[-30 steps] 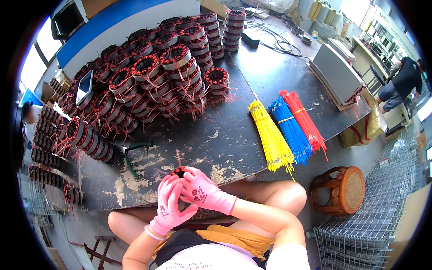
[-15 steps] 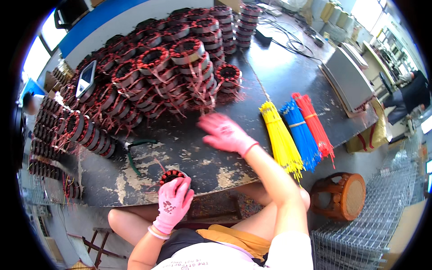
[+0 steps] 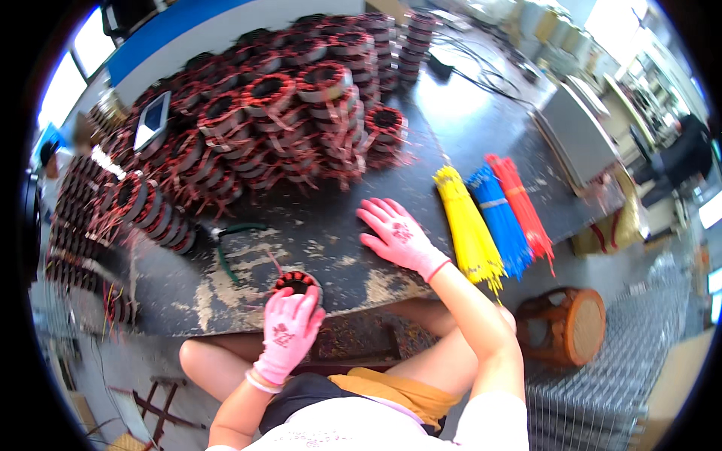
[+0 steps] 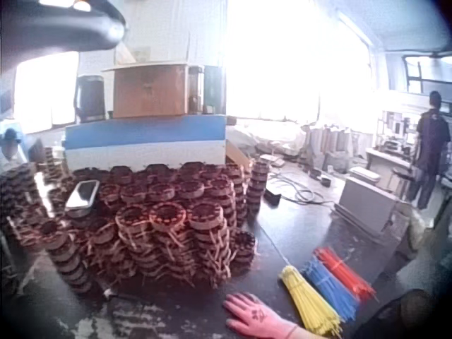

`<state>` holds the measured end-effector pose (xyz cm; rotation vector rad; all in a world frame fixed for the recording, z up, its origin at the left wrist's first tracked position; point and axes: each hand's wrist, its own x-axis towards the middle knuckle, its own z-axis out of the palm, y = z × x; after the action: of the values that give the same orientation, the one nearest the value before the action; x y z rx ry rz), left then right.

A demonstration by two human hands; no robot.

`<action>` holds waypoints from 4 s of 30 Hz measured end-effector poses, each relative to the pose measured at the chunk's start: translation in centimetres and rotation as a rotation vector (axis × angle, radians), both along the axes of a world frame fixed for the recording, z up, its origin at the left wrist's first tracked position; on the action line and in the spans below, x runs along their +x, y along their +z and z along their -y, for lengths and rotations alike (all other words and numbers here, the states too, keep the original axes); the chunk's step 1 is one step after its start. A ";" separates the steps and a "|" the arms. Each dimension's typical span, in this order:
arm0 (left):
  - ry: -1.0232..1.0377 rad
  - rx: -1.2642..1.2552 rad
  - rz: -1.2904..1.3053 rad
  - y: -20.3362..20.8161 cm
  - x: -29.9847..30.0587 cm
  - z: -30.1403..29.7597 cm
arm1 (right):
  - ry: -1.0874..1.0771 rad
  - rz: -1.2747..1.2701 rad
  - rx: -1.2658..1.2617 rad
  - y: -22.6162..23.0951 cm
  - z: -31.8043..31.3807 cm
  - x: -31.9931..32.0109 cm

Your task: The person assembles motor stators by organizing internal wires and securing them with plastic cable ties using a pair of pliers. They work through several units on a large industrial table.

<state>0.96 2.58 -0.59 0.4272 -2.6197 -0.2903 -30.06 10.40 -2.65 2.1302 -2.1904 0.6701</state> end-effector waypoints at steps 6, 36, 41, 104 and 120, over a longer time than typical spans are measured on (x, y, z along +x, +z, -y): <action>-0.141 0.110 0.009 2.5 2.3 1.2 | -0.670 0.171 -0.274 7.8 -12.3 4.2; -0.201 -0.319 -0.269 8.9 3.0 1.8 | -0.097 0.961 -0.018 13.1 -7.3 16.8; -0.267 0.075 -0.241 8.3 1.9 1.2 | -0.101 1.079 0.125 11.6 -5.9 16.7; -0.035 0.446 -0.111 0.8 -1.4 3.5 | -0.210 0.637 -0.081 2.6 -2.7 15.6; -0.086 0.402 -0.040 2.2 -1.9 3.5 | -0.216 1.012 0.183 5.5 -1.4 12.8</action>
<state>-0.99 -0.96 1.61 0.4329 -2.5401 -0.8519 -17.28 11.83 2.87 1.7372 -2.9300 1.8978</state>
